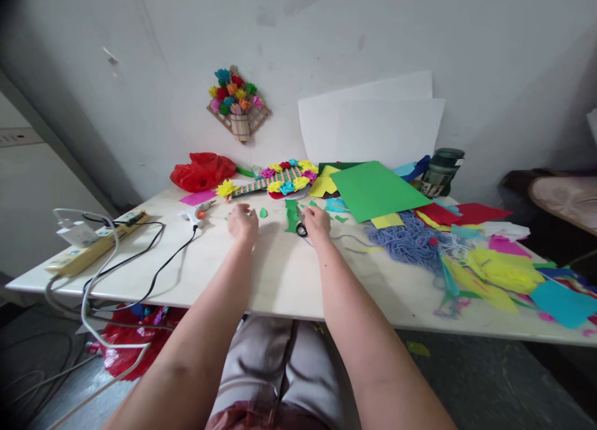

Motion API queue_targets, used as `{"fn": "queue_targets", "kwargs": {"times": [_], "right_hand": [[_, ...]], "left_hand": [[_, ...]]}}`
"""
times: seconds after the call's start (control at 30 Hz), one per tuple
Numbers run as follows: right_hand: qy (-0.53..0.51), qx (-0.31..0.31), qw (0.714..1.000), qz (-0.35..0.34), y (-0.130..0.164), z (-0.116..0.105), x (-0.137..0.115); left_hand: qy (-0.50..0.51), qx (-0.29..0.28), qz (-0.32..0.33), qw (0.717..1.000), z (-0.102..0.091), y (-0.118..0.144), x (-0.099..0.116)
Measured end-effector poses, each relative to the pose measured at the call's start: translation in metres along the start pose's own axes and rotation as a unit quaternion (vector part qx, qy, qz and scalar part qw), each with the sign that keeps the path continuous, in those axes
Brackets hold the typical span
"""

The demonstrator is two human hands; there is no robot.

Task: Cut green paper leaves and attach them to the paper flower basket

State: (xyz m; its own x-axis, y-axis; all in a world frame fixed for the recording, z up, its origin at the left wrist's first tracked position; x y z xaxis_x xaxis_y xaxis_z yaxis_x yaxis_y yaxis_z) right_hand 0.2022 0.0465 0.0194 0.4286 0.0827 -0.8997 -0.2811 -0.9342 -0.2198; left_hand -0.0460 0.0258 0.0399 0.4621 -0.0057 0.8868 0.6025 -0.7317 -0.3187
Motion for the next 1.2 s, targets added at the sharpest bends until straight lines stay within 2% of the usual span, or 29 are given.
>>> {"fn": "queue_targets", "kwargs": {"times": [0.07, 0.13, 0.23, 0.33, 0.47, 0.53, 0.63, 0.73, 0.87, 1.03, 1.2], "right_hand": [[0.145, 0.03, 0.989, -0.004, 0.004, -0.007, -0.007], [0.249, 0.037, 0.968, -0.005, 0.009, -0.01, -0.013], [0.34, 0.018, 0.94, -0.019, 0.015, -0.009, -0.02], [0.393, -0.008, 0.919, -0.036, 0.017, -0.005, -0.023], [0.433, -0.048, 0.899, -0.037, 0.017, 0.0, -0.02], [0.445, -0.061, 0.892, -0.045, 0.017, 0.002, -0.02], [0.459, -0.072, 0.884, -0.054, 0.018, 0.006, -0.02], [0.47, -0.078, 0.877, -0.054, 0.02, 0.007, -0.021], [0.476, -0.079, 0.873, -0.063, 0.023, 0.007, -0.027], [0.473, -0.073, 0.876, -0.065, 0.026, 0.005, -0.034], [0.433, -0.068, 0.898, -0.036, 0.02, 0.001, -0.027]], "left_hand": [[0.044, -0.098, 0.02, 0.994, 0.022, 0.012, 0.009], [0.034, -0.173, 0.039, 0.984, 0.04, 0.025, 0.014], [0.022, -0.238, 0.094, 0.966, 0.058, 0.036, 0.02], [0.035, -0.249, 0.079, 0.965, 0.065, 0.035, 0.013], [0.133, -0.256, -0.051, 0.956, 0.07, 0.031, -0.004], [0.204, -0.27, -0.115, 0.934, 0.073, 0.035, -0.008], [0.302, -0.306, -0.175, 0.886, 0.078, 0.044, -0.006], [0.369, -0.33, -0.202, 0.845, 0.081, 0.051, -0.002], [0.416, -0.353, -0.223, 0.808, 0.084, 0.055, 0.001], [0.432, -0.363, -0.252, 0.786, 0.083, 0.057, 0.003], [0.445, -0.361, -0.261, 0.777, 0.083, 0.056, 0.003]]}}
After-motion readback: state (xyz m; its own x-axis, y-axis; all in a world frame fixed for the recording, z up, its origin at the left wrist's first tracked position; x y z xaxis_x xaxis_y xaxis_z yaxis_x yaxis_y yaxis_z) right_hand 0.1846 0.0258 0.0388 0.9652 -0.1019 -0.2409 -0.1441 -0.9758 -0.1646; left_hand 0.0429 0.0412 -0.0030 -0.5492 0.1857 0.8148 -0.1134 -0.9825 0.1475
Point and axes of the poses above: each hand's wrist, its own y-axis away from the middle knuckle, its own z-axis out of the palm, x = y × z, the point moved 7 cm from there along -y, towards the middle knuckle, and after that the axes turned 3 degrees about y, right-handed, at the moved point
